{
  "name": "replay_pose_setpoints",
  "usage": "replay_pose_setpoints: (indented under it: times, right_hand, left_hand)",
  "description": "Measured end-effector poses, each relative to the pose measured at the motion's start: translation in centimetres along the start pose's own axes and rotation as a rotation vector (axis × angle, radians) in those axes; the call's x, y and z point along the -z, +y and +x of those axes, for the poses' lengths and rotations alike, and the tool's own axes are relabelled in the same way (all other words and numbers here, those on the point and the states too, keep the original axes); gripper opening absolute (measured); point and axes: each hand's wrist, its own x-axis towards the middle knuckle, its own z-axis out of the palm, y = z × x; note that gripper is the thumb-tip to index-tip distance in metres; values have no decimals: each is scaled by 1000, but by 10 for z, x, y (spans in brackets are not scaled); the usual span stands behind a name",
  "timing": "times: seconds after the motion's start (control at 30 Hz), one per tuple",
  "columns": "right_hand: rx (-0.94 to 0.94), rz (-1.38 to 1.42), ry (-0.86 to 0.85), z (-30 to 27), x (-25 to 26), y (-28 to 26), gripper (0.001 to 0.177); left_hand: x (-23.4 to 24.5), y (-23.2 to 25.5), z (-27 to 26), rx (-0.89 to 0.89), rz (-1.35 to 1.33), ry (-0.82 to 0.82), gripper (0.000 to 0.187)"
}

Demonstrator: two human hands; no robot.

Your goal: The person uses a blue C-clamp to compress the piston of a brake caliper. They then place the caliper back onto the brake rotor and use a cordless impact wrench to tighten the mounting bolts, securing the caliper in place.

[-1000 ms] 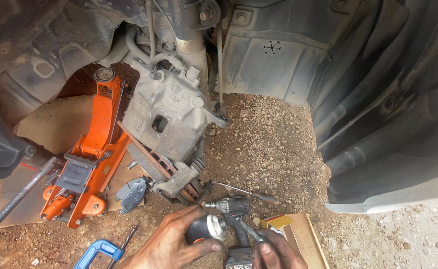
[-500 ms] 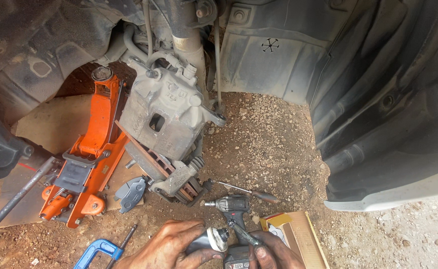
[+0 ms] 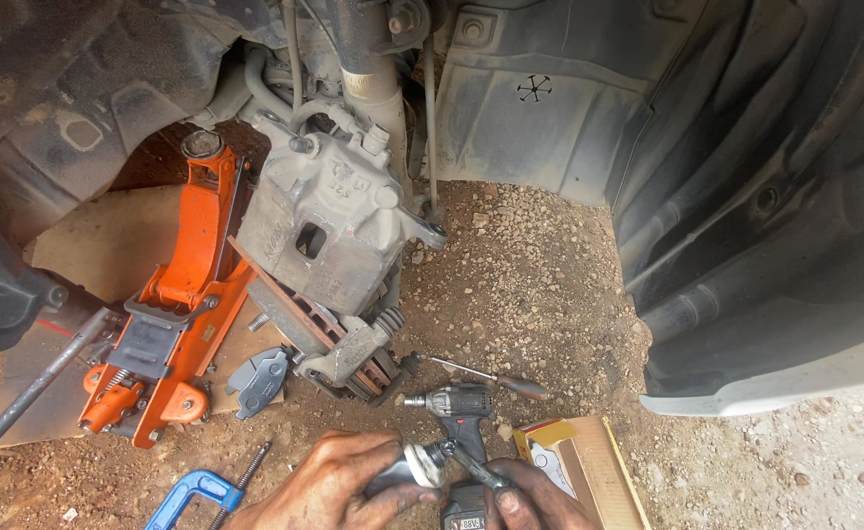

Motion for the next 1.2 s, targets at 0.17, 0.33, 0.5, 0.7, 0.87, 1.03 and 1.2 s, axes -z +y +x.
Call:
replay_pose_setpoints:
  times: [0.17,0.33,0.5,0.7,0.87,1.03,1.2]
  right_hand:
    - [-23,245,-139,26,6,1,56]
    - [144,146,-29,100,-3,-56,39]
    - [55,-26,-75,131,-34,-72,35]
    - [326,-94,-27,136,-48,-56,31]
    - [614,-103,60,133,-53,-51,26]
    - [401,-251,-135,118,-35,-69,39]
    - [70,-149,-395,152,-26,-111,30]
  left_hand:
    - [-13,-19,-6,38,90,131,28]
    - [-18,-28,-16,173,136,106,38]
    - [-21,-48,-28,444,173,124,48]
    - [-40,-87,-49,510,305,273,59]
    - [-48,-113,-62,558,382,233,80]
    - [-34,-82,-40,472,325,219,66]
    - [-27,-68,-31,316,299,158,53]
